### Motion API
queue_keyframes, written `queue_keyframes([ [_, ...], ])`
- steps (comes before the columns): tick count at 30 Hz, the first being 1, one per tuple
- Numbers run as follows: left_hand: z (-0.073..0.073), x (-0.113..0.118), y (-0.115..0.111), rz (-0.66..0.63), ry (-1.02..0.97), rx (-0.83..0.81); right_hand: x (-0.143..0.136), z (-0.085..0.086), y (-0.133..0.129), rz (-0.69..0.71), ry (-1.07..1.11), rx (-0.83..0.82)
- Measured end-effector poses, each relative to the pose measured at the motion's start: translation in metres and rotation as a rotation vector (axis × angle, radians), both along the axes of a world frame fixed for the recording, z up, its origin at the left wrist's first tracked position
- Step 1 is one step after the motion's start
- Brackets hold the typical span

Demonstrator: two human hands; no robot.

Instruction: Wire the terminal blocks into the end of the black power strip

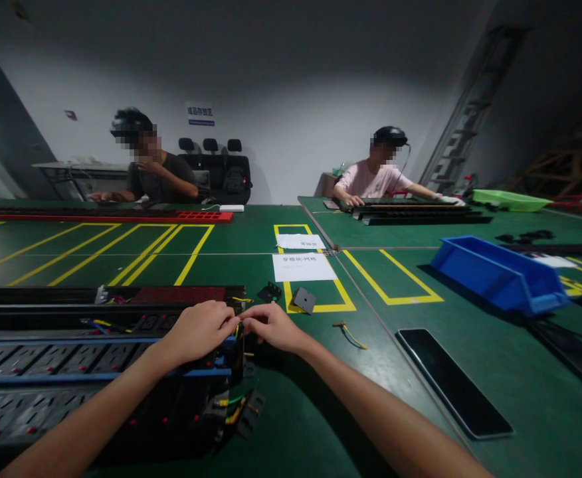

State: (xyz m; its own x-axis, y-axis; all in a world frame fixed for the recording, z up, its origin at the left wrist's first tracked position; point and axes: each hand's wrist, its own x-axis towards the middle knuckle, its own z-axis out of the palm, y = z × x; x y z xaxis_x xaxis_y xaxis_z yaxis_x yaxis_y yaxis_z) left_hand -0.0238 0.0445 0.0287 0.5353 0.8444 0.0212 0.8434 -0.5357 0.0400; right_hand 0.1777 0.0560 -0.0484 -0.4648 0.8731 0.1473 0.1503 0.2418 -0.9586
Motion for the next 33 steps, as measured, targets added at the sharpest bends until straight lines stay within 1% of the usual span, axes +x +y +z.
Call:
queue_keyframes([
  [8, 0.0036, 0.0018, -0.0022, 0.0, 0.039, -0.006, 0.0003, -0.0017, 0.0011, 0.012, 0.008, 0.017],
  [14, 0.0044, 0.002, -0.0019, 0.0, 0.026, -0.018, 0.0008, -0.0002, 0.0007, 0.017, 0.003, 0.025],
  [26, 0.0012, 0.0006, 0.0002, -0.014, -0.016, -0.02, -0.0003, -0.0024, 0.0014, 0.005, 0.02, 0.015],
  [33, 0.002, 0.0004, 0.0, -0.027, 0.014, -0.01, -0.0004, -0.0033, 0.0018, 0.01, 0.041, 0.007],
])
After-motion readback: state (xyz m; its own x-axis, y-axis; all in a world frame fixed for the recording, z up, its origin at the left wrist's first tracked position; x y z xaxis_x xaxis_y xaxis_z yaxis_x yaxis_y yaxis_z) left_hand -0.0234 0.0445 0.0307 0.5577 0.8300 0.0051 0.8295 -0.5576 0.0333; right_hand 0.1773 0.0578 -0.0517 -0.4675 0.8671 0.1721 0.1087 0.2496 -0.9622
